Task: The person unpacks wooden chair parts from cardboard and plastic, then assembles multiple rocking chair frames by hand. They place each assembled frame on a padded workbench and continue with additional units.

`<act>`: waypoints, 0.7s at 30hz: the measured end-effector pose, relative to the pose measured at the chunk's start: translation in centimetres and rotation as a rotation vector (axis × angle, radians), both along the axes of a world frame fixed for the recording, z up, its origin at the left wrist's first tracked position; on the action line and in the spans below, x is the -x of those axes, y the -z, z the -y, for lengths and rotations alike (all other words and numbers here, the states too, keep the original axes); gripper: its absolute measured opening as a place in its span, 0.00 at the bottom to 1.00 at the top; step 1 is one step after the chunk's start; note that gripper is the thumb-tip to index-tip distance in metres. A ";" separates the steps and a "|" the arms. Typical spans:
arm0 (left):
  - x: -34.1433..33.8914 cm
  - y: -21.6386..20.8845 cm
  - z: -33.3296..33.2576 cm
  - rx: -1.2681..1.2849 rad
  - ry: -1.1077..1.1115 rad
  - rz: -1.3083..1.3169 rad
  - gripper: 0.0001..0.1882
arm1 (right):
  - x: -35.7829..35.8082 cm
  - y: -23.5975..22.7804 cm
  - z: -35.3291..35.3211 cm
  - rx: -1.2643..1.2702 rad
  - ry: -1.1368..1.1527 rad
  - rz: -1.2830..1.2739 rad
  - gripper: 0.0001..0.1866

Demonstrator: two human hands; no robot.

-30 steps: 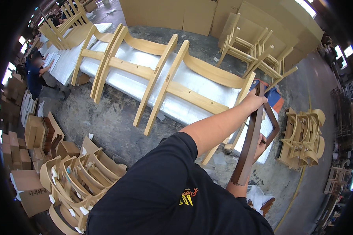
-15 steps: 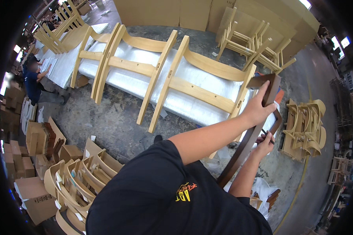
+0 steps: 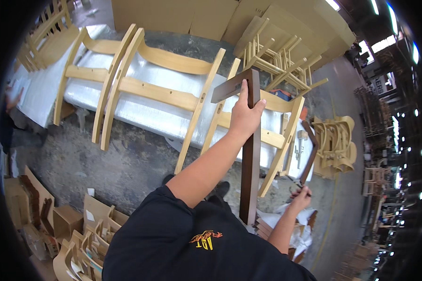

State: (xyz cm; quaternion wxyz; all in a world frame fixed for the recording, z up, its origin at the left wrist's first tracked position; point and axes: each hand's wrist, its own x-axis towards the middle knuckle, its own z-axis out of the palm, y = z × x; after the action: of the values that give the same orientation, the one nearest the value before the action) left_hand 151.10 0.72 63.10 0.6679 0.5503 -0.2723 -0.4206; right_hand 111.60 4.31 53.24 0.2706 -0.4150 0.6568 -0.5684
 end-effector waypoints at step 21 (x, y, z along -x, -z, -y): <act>-14.7 2.6 5.9 -0.051 0.117 0.032 0.47 | -13.8 -1.9 -5.3 -0.141 -0.259 -0.173 0.14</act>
State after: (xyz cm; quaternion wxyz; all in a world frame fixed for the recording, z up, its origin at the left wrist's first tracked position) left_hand 165.79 -5.18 60.51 0.6234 0.5569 -0.3039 -0.4570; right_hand 125.44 9.59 55.15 0.3126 -0.5234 0.6570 -0.4435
